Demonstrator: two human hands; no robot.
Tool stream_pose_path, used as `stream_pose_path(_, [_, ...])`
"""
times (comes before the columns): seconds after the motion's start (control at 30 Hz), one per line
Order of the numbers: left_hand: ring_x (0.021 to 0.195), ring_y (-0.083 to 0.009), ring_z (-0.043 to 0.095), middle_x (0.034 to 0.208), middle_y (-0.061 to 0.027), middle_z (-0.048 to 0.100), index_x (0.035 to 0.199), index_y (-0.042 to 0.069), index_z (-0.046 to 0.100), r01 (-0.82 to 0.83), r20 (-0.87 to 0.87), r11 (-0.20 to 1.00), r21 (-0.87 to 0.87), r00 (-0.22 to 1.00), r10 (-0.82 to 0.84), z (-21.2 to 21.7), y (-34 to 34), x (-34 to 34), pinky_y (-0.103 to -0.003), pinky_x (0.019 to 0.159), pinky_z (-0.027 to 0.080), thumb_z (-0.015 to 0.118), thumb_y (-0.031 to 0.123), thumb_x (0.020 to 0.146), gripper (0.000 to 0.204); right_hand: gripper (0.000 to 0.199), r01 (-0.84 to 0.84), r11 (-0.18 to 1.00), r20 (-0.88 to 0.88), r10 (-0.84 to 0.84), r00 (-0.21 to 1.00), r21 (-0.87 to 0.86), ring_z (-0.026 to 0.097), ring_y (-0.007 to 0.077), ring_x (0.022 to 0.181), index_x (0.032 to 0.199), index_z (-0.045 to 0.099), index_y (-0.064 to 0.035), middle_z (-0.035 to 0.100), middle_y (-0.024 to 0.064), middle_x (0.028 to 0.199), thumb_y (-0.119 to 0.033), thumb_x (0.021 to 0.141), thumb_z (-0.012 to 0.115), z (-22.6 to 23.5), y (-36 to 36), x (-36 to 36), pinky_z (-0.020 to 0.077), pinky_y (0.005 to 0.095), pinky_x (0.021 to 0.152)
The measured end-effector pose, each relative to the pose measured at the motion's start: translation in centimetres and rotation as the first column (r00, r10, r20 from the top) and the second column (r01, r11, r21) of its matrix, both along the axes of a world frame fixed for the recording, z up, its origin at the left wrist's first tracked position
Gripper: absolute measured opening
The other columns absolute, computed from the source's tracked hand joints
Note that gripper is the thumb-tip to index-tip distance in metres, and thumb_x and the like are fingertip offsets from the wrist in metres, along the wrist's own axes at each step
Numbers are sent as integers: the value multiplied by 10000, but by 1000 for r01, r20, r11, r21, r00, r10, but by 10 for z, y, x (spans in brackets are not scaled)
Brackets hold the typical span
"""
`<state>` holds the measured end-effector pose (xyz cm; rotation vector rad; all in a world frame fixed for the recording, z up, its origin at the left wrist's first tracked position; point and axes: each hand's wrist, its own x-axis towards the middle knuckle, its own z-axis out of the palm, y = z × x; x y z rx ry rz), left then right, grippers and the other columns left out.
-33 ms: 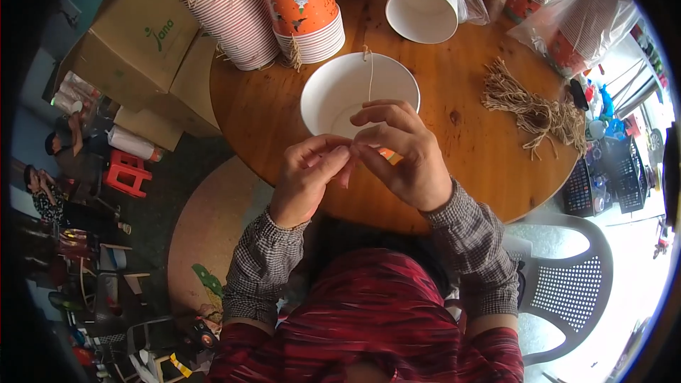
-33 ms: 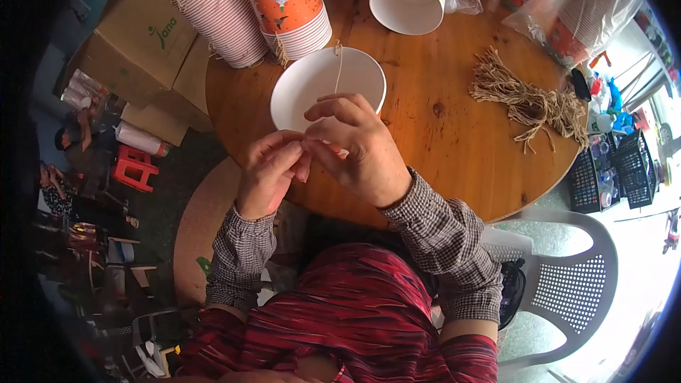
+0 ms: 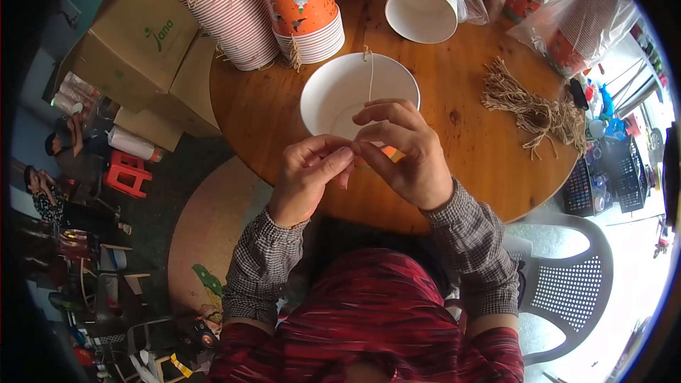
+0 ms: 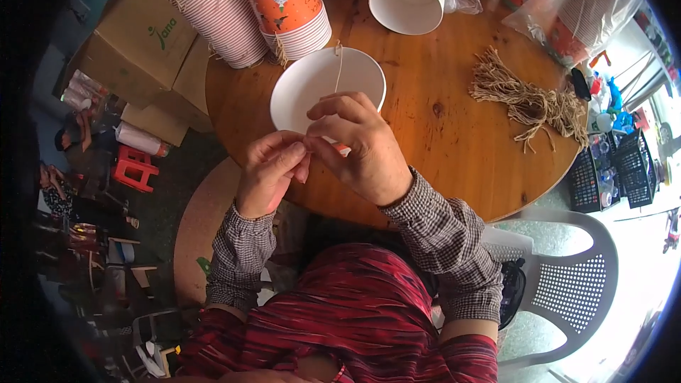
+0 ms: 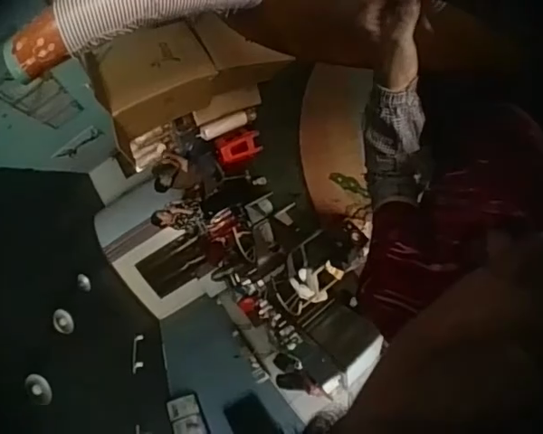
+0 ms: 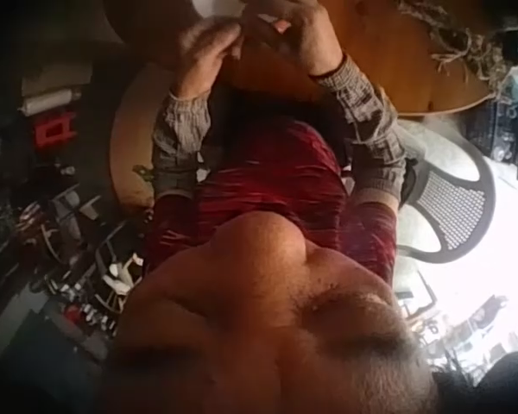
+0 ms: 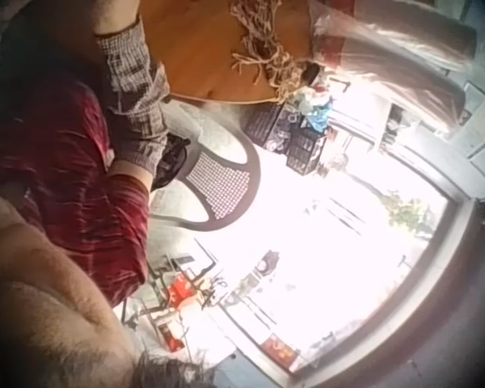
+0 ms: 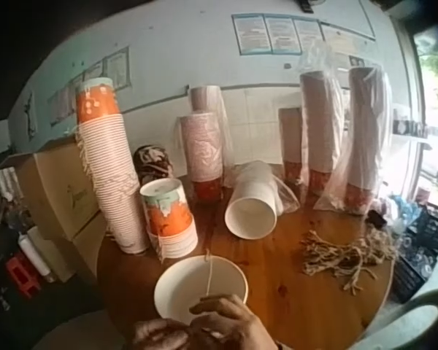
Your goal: Threading and knotting string handles onto Halloween-themed paper buckets.
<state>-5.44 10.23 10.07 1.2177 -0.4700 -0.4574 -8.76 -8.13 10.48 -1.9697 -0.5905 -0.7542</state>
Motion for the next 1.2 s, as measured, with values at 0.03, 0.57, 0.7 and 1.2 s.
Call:
stream_pose_path(0.03, [671, -74, 542, 813, -50, 643, 1004, -44, 634, 5, -9, 1000, 19, 1000, -4, 2, -1, 0, -204, 605, 439, 578, 117, 940, 182, 182, -8, 998, -66, 13, 998, 63, 549, 287, 1037, 878, 662, -51, 615, 81, 1076, 0, 715, 724, -1, -1, 1, 502, 378, 835])
stream_pose_path(0.57, [631, -79, 516, 781, -33, 601, 1011, -30, 627, -139, 136, 987, 85, 983, 127, -2, -12, -1, -224, 586, 437, 555, 103, 952, 162, 128, -6, 949, -450, 156, 879, 316, 679, 206, 699, 967, 652, -23, 676, 138, 823, -72, 850, 672, -5, -2, -9, 528, 300, 642])
stream_pose_path(0.7, [619, -61, 503, 774, -27, 593, 997, -28, 619, -282, 313, 937, 206, 926, 210, 1, -16, -5, -200, 565, 421, 547, 87, 955, 142, 112, 32, 970, -323, 50, 945, 241, 675, 264, 733, 942, 632, -32, 655, 132, 841, -68, 842, 667, -8, 0, -8, 531, 327, 627])
stream_pose_path(1.2, [746, -61, 621, 848, -49, 658, 961, -31, 613, -396, 540, 896, 199, 808, 237, -2, -16, -10, -183, 629, 486, 599, -36, 890, 73, 148, 42, 996, -150, -30, 988, 81, 653, 336, 758, 975, 619, -48, 632, 123, 895, -57, 831, 652, -11, 2, -7, 539, 386, 627])
